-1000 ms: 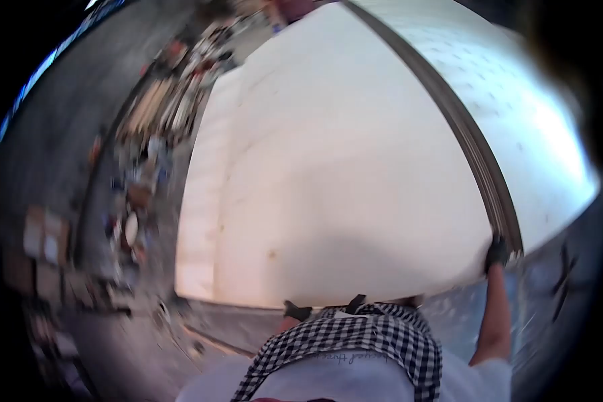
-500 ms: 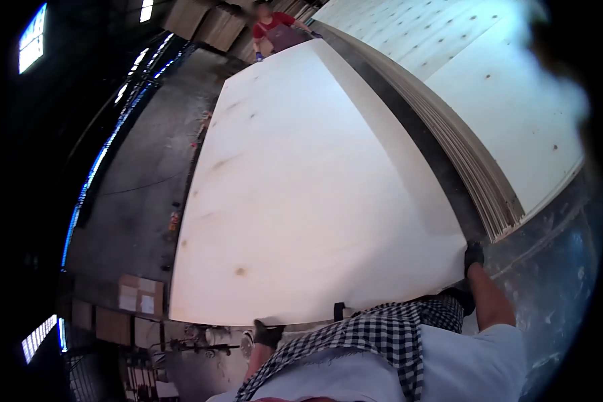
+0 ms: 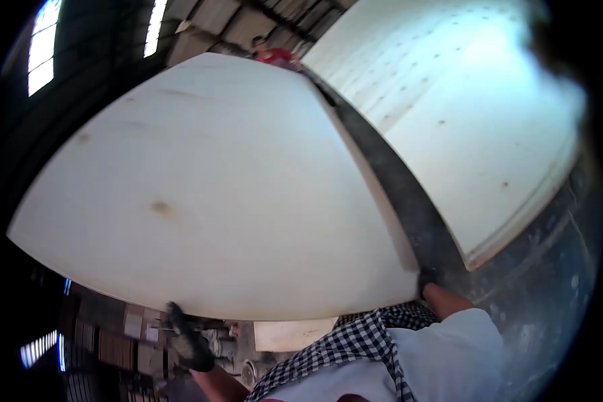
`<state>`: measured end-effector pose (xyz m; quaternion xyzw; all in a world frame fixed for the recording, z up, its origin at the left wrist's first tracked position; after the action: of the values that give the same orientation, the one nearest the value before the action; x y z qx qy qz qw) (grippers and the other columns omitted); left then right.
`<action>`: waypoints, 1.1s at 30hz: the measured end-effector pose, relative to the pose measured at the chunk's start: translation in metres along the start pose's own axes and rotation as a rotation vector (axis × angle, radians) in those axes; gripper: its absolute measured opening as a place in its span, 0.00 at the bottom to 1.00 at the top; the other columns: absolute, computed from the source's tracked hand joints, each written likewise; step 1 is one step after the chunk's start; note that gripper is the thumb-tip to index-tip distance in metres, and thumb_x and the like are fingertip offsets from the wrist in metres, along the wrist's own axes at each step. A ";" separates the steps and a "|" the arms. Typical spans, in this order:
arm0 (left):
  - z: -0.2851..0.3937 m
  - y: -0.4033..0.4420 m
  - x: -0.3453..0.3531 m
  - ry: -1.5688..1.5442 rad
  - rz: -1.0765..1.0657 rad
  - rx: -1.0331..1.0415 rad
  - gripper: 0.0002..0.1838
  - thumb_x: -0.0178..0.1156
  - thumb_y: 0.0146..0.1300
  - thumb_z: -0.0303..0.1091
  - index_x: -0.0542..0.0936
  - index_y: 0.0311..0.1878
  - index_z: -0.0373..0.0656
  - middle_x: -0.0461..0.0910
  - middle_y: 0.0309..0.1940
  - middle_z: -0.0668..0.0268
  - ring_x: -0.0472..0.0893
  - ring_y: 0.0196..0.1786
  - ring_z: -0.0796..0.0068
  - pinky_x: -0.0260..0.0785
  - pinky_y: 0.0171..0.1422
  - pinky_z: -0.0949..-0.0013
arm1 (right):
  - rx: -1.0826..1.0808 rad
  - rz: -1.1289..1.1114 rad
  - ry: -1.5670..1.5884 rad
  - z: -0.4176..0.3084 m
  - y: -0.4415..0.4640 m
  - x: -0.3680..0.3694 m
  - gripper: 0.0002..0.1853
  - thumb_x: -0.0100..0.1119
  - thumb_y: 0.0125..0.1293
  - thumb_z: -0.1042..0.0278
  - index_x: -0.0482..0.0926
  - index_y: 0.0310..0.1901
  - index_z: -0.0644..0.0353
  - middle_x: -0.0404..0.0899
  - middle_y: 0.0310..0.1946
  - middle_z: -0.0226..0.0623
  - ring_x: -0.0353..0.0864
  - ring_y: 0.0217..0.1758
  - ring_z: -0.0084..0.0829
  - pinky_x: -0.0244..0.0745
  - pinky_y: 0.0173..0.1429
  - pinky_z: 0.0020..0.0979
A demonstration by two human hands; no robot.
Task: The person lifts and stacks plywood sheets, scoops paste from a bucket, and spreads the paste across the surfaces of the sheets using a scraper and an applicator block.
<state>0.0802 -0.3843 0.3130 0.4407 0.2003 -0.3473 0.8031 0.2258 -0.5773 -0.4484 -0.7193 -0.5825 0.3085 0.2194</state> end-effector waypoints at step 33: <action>-0.140 -0.125 0.448 -0.859 -1.801 -0.749 0.34 0.48 0.67 0.56 0.57 0.67 0.43 0.63 0.62 0.54 0.68 0.62 0.52 0.68 0.59 0.48 | -0.305 0.287 1.474 -0.018 -0.321 -0.295 0.19 0.47 0.68 0.51 0.72 0.52 0.55 0.78 0.36 0.29 0.77 0.34 0.24 0.73 0.42 0.31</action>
<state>0.2902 -0.4829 -0.1145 -0.3041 0.2464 -0.8558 0.3381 -0.0255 -0.7916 -0.1631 -0.8301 -0.2224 -0.3093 0.4071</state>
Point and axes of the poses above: each hand's wrist, its own y-axis towards the middle knuckle, its own x-axis out of the palm, z = x × y, the point moved 4 cm from there along y, towards the middle knuckle
